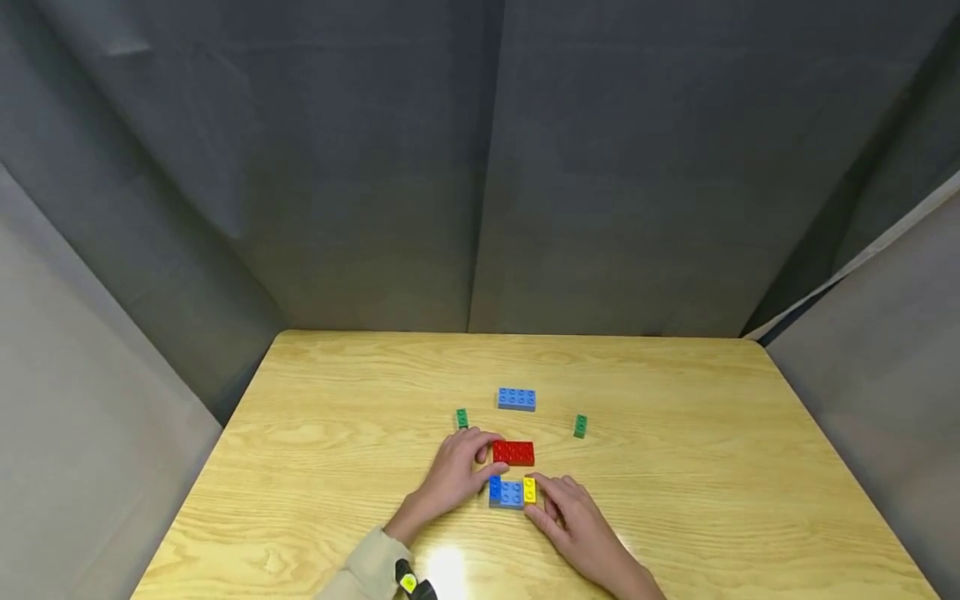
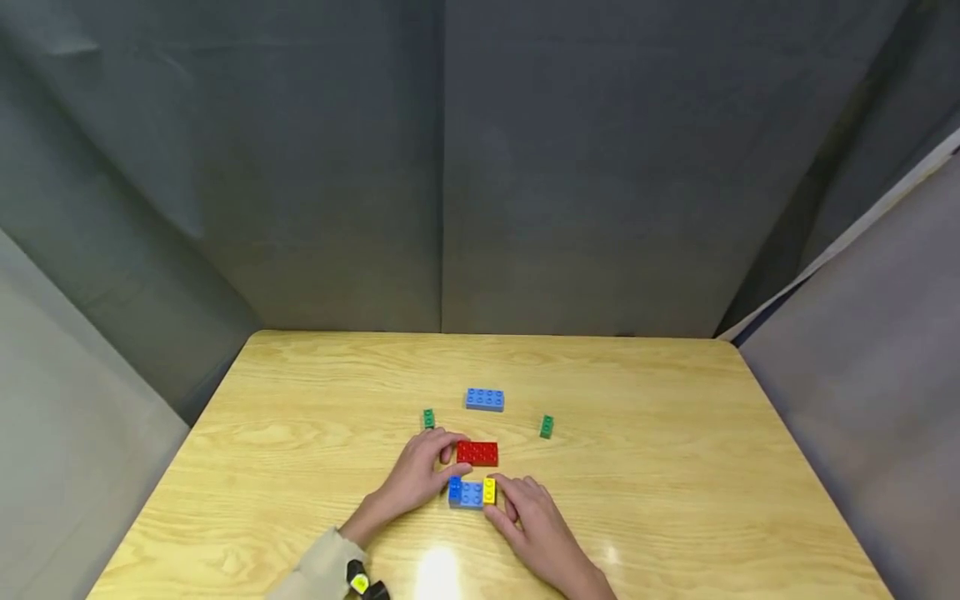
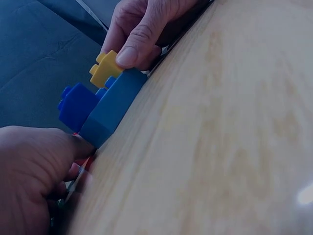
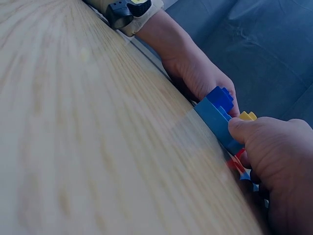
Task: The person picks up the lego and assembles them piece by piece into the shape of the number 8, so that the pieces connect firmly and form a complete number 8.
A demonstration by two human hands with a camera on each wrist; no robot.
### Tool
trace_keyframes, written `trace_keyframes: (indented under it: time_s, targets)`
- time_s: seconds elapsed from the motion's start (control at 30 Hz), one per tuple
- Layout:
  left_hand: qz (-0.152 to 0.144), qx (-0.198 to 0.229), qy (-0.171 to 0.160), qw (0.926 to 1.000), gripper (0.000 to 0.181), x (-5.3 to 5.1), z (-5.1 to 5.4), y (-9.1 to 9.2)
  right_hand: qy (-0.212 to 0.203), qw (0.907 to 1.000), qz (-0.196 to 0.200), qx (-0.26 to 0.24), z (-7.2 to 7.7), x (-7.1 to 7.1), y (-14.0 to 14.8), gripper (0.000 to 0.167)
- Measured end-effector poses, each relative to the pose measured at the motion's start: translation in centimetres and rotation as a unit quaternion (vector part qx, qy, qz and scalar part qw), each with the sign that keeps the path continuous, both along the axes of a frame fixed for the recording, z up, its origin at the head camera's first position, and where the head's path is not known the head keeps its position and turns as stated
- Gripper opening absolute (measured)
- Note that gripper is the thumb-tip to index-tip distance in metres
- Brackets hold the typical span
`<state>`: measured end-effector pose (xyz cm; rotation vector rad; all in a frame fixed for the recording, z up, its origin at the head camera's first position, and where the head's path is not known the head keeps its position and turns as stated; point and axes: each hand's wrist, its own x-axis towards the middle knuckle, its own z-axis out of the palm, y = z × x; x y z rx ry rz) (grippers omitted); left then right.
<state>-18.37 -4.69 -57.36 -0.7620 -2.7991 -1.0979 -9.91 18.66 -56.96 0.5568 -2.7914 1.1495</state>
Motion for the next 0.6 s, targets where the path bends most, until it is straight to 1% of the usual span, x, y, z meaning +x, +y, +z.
trace_keyframes:
  time_s: [0.27, 0.5, 0.6]
  targets:
    - [-0.007, 0.024, 0.002, 0.9997, 0.040, -0.15, 0.37, -0.42, 0.010, 0.9999, -0.003, 0.001, 0.01, -0.43, -0.15, 0.042]
    - [-0.009, 0.036, -0.007, 0.9993, 0.038, -0.04, 0.48, -0.90, -0.005, 1.0000, -0.004, 0.002, 0.00, -0.51, -0.29, 0.044]
    - [-0.009, 0.042, -0.011, 0.9990, 0.036, -0.05, 0.56, -1.01, -0.004, 1.0000, 0.000, -0.001, 0.12, -0.59, -0.31, 0.045]
